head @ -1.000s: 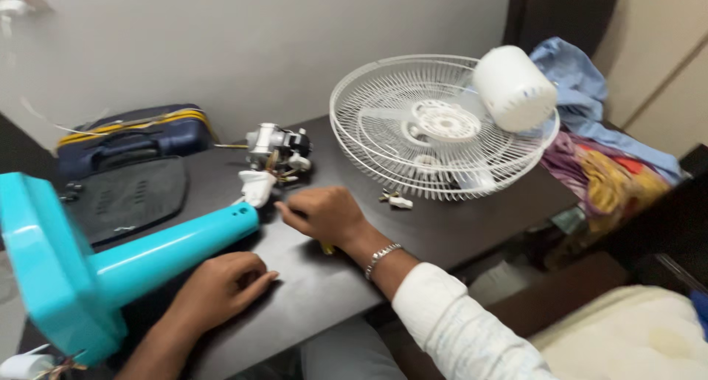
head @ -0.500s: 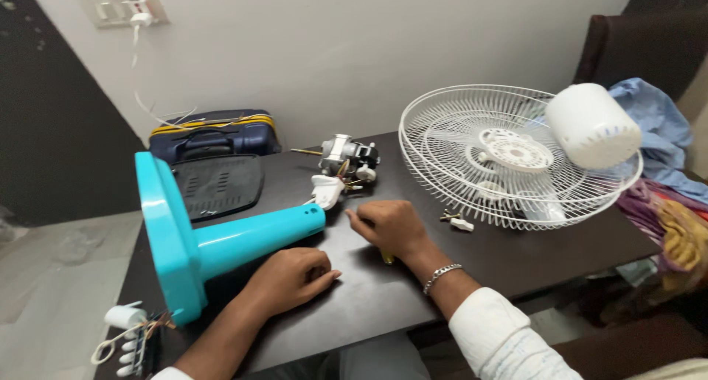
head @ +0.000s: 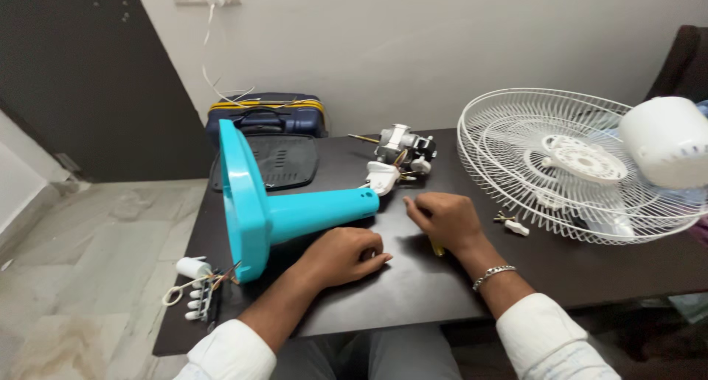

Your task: The person disassembles a turquoise fan base, removes the motor, and then reassembles the base by installing a switch and connecting wires using a screwdriver. The fan cage and motor are placed on the table during the process.

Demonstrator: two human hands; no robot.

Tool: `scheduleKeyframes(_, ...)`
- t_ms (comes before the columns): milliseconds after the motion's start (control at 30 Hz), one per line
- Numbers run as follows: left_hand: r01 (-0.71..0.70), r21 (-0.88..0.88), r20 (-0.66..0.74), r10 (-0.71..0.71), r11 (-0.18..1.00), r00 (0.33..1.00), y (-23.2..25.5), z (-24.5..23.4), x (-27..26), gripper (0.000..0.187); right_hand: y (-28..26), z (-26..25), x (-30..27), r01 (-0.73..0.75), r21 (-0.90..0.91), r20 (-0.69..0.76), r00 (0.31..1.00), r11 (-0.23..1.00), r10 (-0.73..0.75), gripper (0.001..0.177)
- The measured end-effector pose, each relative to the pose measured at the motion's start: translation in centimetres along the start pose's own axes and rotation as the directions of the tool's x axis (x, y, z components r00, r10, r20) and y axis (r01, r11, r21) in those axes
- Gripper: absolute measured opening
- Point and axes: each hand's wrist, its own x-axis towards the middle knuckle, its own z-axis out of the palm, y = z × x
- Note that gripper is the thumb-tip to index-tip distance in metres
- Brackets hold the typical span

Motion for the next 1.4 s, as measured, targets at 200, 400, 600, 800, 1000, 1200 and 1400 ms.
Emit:
scheduleKeyframes(200, -0.013, 0.011, -0.017, 0.013, 1.000, 1.000, -0.09, 0.19, -0.04, 0.026, 0.08, 0.28, -0.19, -0.052, -0.014, 0.019, 0.998, 0.999, 0.052, 0.035)
scheduleKeyframes(400, -0.011, -0.010, -0.013, 0.011, 1.000, 1.000, -0.24, 0.28, -0.25, 0.027, 0.12, 0.33, -0.23, -0.078, -0.039, 0.018, 0.997, 0.996, 0.079, 0.037)
scheduleKeyframes(600, -0.046, 0.001, -0.038, 0.046, 0.999, 0.998, -0.33, 0.45, -0.20, 0.027, 0.24, 0.18, -0.24, -0.052, -0.030, -0.019, 0.998, 0.998, 0.052, 0.034)
scheduleKeyframes(800, -0.045, 0.025, -0.055, 0.046, 0.999, 0.997, -0.10, 0.49, -0.26, 0.027, 0.51, 0.24, -0.31, -0.067, -0.057, -0.013, 0.998, 0.996, 0.066, 0.035)
scheduleKeyframes(1000, -0.028, 0.025, -0.068, 0.030, 0.999, 0.997, 0.01, 0.44, -0.41, 0.026, 0.70, 0.32, -0.49, -0.045, -0.111, -0.009, 0.999, 0.993, 0.044, 0.038)
scheduleKeyframes(1200, -0.028, 0.011, -0.074, 0.028, 1.000, 0.997, -0.22, 0.57, -0.46, 0.025, 0.74, 0.40, -0.62, -0.062, -0.119, -0.002, 0.998, 0.991, 0.062, 0.039)
scheduleKeyframes(1400, -0.043, 0.019, -0.078, 0.044, 0.999, 0.996, -0.46, 0.87, -0.54, 0.026, 0.94, 0.51, -0.79, -0.060, -0.123, 0.002, 0.998, 0.991, 0.061, 0.036)
